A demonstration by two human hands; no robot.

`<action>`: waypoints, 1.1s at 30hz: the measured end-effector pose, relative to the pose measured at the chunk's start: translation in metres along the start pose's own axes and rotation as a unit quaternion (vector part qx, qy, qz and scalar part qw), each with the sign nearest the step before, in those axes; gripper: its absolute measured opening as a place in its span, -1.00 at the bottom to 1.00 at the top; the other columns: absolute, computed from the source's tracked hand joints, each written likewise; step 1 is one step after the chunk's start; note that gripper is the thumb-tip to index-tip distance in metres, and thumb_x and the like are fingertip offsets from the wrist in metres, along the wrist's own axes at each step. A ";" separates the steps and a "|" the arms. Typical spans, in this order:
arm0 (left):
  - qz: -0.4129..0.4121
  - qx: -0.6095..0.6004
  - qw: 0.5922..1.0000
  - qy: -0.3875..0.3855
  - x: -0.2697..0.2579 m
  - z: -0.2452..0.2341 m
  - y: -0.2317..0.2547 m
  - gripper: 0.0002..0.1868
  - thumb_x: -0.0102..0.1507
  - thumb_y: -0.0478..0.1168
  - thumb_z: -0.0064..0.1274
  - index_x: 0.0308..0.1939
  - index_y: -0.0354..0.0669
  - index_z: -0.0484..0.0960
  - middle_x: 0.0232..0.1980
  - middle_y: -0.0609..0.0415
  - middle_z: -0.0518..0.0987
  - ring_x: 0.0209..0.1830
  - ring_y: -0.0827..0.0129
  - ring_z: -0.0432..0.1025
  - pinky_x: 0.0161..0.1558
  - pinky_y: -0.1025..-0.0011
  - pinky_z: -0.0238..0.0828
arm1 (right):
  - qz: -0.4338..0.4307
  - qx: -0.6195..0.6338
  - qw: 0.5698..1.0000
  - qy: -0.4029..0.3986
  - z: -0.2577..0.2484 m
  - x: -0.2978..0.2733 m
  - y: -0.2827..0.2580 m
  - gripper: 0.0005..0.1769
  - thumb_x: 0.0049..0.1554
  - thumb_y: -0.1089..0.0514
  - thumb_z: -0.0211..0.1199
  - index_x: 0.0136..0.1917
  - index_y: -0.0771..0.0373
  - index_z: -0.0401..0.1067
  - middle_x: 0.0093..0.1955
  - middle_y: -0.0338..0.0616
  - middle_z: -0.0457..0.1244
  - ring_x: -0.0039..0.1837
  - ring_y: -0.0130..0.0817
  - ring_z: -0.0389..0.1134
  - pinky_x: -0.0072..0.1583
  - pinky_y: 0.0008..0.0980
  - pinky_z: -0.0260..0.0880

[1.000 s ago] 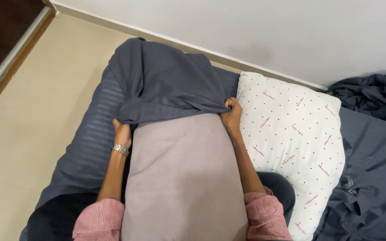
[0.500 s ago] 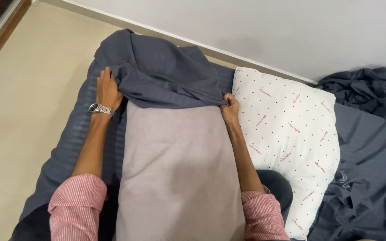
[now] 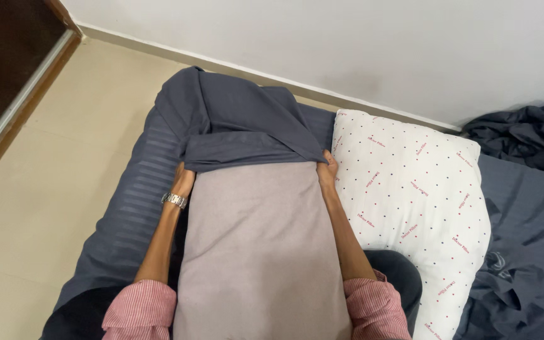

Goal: The person sits on a bed and places a pillow into a pillowcase. They smooth the pillow, align the case, and pull the case over the pillow, adjusting the fabric to fit.

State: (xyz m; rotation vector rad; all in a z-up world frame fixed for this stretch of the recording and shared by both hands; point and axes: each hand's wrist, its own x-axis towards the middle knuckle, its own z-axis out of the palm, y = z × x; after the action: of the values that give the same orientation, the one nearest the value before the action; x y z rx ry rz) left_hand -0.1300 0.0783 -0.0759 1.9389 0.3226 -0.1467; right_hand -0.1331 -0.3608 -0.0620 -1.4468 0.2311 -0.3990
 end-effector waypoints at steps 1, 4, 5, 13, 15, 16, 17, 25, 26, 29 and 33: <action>-0.020 -0.016 1.000 -0.013 -0.005 -0.002 0.005 -0.45 0.48 0.03 -0.20 0.14 -0.53 0.43 0.20 -0.35 0.52 0.25 -0.06 0.35 0.16 0.07 0.26 | 0.007 -0.006 1.000 -0.004 0.001 -0.001 0.001 -0.72 0.16 0.44 0.06 -0.26 0.14 0.14 -0.22 -0.43 0.04 -0.15 -0.63 0.00 -0.11 -0.62 0.00; -0.066 -0.065 0.995 -0.047 -0.026 -0.008 0.017 -0.35 0.39 0.05 -0.03 0.39 -0.34 0.25 0.44 -0.21 0.28 0.40 0.12 0.17 0.32 0.15 0.15 | 0.019 -0.019 1.000 -0.014 0.005 0.000 0.008 -0.77 0.13 0.47 0.04 -0.21 0.16 0.18 -0.16 -0.39 0.07 -0.08 -0.60 0.04 -0.05 -0.60 0.04; -0.074 -0.084 0.992 -0.057 -0.038 -0.014 0.021 -0.33 0.36 0.00 0.02 0.41 -0.33 0.22 0.44 -0.20 0.30 0.40 0.15 0.21 0.34 0.15 0.18 | 0.022 -0.022 0.999 -0.021 0.008 -0.004 0.013 -0.78 0.12 0.47 0.03 -0.19 0.17 0.19 -0.14 -0.37 0.08 -0.06 -0.59 0.05 -0.03 -0.59 0.05; 0.028 -0.405 0.914 -0.009 -0.126 -0.114 0.113 -0.36 0.29 -0.27 -0.06 0.46 -0.15 0.19 0.44 -0.05 0.39 0.40 0.21 0.32 0.32 0.24 0.35 | 0.032 -0.030 0.998 -0.046 0.019 -0.001 0.046 -0.70 0.04 0.54 -0.01 -0.03 0.23 0.28 0.02 -0.26 0.17 0.10 -0.52 0.17 0.13 -0.55 0.13; 0.030 -0.385 0.922 0.018 -0.124 -0.108 0.123 -0.34 0.28 -0.26 -0.08 0.49 -0.05 0.22 0.41 0.01 0.42 0.38 0.22 0.33 0.28 0.24 0.37 | 0.025 -0.036 0.998 -0.053 0.024 0.000 0.047 -0.65 0.02 0.55 -0.03 0.00 0.25 0.31 0.06 -0.23 0.19 0.14 -0.50 0.19 0.17 -0.54 0.16; 0.025 -0.355 0.933 0.047 -0.116 -0.094 0.119 -0.37 0.30 -0.25 -0.07 0.49 -0.10 0.25 0.40 -0.01 0.44 0.36 0.19 0.35 0.27 0.25 0.38 | 0.020 -0.039 0.998 -0.053 0.023 0.001 0.046 -0.63 0.01 0.56 -0.03 0.02 0.26 0.32 0.08 -0.22 0.20 0.16 -0.49 0.21 0.19 -0.53 0.17; 0.019 -0.324 0.943 0.077 -0.106 -0.083 0.109 -0.39 0.33 -0.24 -0.06 0.48 -0.15 0.28 0.39 -0.04 0.46 0.35 0.17 0.37 0.26 0.25 0.39 | 0.012 -0.043 0.997 -0.057 0.025 0.002 0.045 -0.60 0.00 0.57 -0.04 0.04 0.27 0.33 0.10 -0.20 0.21 0.18 -0.48 0.22 0.21 -0.53 0.18; 0.174 0.171 0.949 0.201 -0.090 -0.061 0.066 -0.50 0.34 -0.32 0.03 0.35 -0.39 0.37 -0.30 -0.27 0.55 -0.37 0.11 0.44 -0.23 0.17 0.33 | -0.081 -0.026 0.995 -0.059 0.021 -0.006 -0.022 -0.41 -0.10 0.64 -0.10 0.13 0.32 0.41 0.21 -0.13 0.30 0.32 -0.42 0.32 0.36 -0.48 0.25; 0.122 0.178 0.960 0.178 -0.095 -0.064 0.078 -0.52 0.32 -0.33 0.00 0.33 -0.36 0.40 -0.51 -0.24 0.52 -0.59 0.14 0.39 -0.41 0.15 0.28 | -0.089 -0.022 0.995 -0.047 0.024 -0.009 -0.038 -0.46 -0.05 0.63 -0.09 0.12 0.32 0.41 0.19 -0.13 0.32 0.29 -0.42 0.33 0.36 -0.47 0.27; 0.157 0.050 0.983 0.084 -0.109 -0.068 0.113 -0.70 0.34 -0.34 -0.08 0.15 -0.34 0.50 -0.60 0.04 0.43 -0.66 0.44 0.26 -0.53 0.27 0.20 | -0.070 -0.036 0.997 0.011 0.032 -0.022 -0.079 -0.63 0.12 0.55 -0.04 0.07 0.32 0.45 0.05 -0.18 0.33 0.11 -0.47 0.32 0.22 -0.51 0.30; 0.203 0.035 0.976 0.075 -0.138 -0.080 0.152 -0.73 0.26 -0.37 -0.02 0.03 -0.35 0.58 -0.56 0.07 0.43 -0.65 0.47 0.15 -0.57 0.37 0.04 | -0.110 -0.060 0.991 0.050 0.040 -0.039 -0.101 -0.75 0.33 0.38 -0.10 -0.07 0.34 0.41 -0.18 -0.23 0.26 -0.17 -0.54 0.21 -0.07 -0.52 0.25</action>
State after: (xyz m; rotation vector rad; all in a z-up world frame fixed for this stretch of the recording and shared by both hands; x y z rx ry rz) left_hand -0.2210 0.0767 0.1248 2.0489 0.0146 0.2610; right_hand -0.1657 -0.3158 0.0393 -1.5784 0.1775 -0.6473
